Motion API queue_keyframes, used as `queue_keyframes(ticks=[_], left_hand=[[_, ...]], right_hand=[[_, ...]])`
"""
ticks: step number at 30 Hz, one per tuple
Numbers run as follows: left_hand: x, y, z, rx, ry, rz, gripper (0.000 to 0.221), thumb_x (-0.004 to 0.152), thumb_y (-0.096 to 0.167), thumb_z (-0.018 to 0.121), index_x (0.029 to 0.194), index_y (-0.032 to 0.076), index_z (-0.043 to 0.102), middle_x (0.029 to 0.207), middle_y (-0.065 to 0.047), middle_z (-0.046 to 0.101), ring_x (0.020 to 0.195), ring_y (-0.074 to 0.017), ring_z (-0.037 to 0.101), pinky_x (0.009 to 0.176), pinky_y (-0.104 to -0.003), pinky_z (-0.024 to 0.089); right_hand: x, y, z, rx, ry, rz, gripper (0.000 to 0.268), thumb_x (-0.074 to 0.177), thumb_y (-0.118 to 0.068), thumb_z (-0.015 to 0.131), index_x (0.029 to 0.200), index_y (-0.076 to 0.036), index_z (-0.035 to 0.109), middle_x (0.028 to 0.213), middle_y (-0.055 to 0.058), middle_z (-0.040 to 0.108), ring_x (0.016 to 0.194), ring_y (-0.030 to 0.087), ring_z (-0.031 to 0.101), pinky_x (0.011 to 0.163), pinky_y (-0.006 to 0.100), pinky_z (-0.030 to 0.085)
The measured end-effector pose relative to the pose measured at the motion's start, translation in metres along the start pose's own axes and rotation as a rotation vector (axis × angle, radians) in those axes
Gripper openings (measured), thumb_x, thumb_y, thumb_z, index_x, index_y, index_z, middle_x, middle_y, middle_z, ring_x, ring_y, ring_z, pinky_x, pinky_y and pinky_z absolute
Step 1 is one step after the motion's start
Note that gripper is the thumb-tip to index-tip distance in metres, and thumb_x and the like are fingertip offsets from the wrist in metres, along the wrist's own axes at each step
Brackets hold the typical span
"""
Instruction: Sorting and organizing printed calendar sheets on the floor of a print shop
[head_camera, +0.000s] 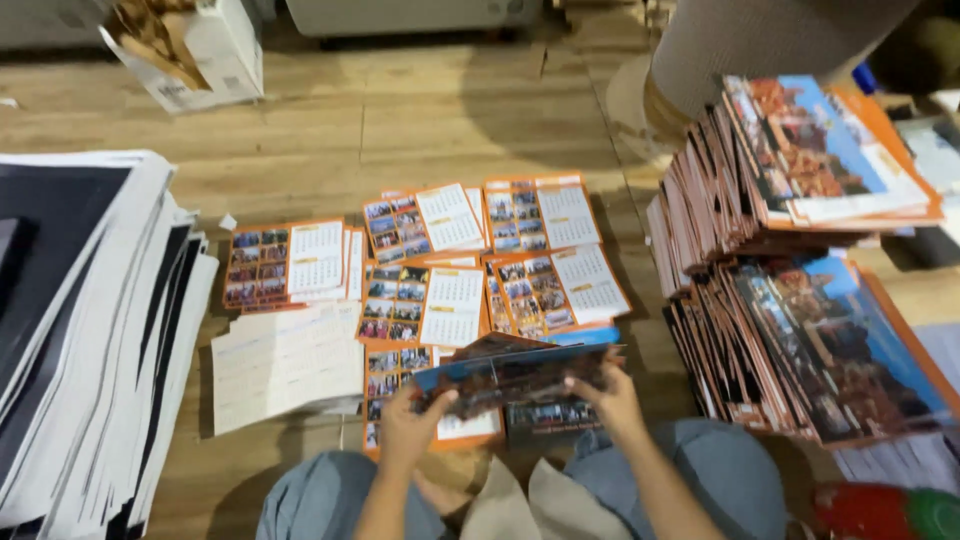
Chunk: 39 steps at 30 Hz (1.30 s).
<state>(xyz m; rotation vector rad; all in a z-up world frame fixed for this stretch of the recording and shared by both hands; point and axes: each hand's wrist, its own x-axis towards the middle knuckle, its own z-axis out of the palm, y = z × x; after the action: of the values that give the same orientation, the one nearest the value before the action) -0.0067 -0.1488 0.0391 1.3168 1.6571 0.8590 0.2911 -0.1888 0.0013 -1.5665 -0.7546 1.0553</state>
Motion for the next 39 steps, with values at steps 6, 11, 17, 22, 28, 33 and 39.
queue_keyframes(ticks=[6,11,17,22,28,33,39], left_hand=[[-0.007,0.010,-0.006,-0.368,-0.092,0.354,0.019,0.070,-0.001,0.074,0.088,0.009,0.074,0.090,-0.006,0.076,0.089,-0.0176,0.072,0.084,-0.030,0.058],[-0.008,0.011,-0.006,-0.333,-0.060,0.509,0.041,0.069,-0.002,0.074,0.107,0.010,0.065,0.110,-0.004,0.068,0.110,-0.0184,0.061,0.098,-0.035,0.049],[-0.016,0.025,-0.014,-0.349,-0.031,0.484,0.060,0.072,0.015,0.075,0.126,0.012,0.050,0.113,-0.009,0.066,0.112,-0.0206,0.061,0.094,-0.035,0.050],[-0.008,0.020,-0.004,-0.478,-0.058,0.600,0.078,0.077,0.025,0.071,0.140,0.008,0.029,0.126,-0.016,0.055,0.124,-0.0288,0.051,0.110,-0.048,0.034],[-0.010,0.013,0.012,-0.307,-0.248,0.596,0.115,0.060,0.031,0.084,0.147,0.016,0.011,0.143,-0.015,0.042,0.137,-0.0334,0.031,0.109,-0.055,0.020],[-0.027,0.024,0.023,-0.406,0.015,0.323,0.035,0.069,0.003,0.077,0.101,0.011,0.066,0.086,-0.001,0.071,0.081,-0.0135,0.068,0.068,-0.024,0.056],[-0.013,0.007,0.031,-0.280,0.038,0.277,0.042,0.072,0.011,0.075,0.111,0.013,0.060,0.083,0.005,0.071,0.066,-0.0017,0.055,0.051,-0.017,0.036]], right_hand=[[-0.006,0.002,0.007,-0.012,-0.161,-0.560,0.018,0.075,-0.027,0.074,0.084,-0.013,0.065,0.086,0.000,0.068,0.086,0.016,0.063,0.108,0.041,0.033],[-0.007,0.006,0.002,-0.022,-0.145,-0.458,0.017,0.074,-0.014,0.070,0.090,-0.013,0.065,0.097,0.006,0.071,0.113,0.025,0.057,0.103,0.041,0.036],[-0.011,-0.010,0.008,0.100,-0.078,-0.355,0.044,0.064,-0.003,0.078,0.103,-0.008,0.057,0.099,0.010,0.070,0.101,0.024,0.065,0.101,0.042,0.038],[-0.016,-0.013,0.013,0.052,-0.058,-0.307,0.060,0.066,-0.008,0.077,0.119,-0.010,0.051,0.114,0.012,0.065,0.112,0.025,0.060,0.097,0.039,0.045],[-0.012,0.010,0.024,0.072,-0.260,-0.421,0.091,0.063,-0.042,0.078,0.136,-0.010,0.034,0.141,0.013,0.043,0.130,0.028,0.042,0.107,0.043,0.034],[-0.037,-0.038,0.027,-0.146,-0.138,-0.538,0.028,0.067,0.001,0.051,0.091,-0.008,0.063,0.107,0.012,0.070,0.125,0.029,0.052,0.106,0.044,0.036],[-0.031,-0.010,0.029,-0.326,-0.010,-0.371,0.029,0.071,0.001,0.053,0.093,-0.014,0.066,0.088,0.000,0.072,0.087,0.014,0.066,0.079,0.026,0.047]])
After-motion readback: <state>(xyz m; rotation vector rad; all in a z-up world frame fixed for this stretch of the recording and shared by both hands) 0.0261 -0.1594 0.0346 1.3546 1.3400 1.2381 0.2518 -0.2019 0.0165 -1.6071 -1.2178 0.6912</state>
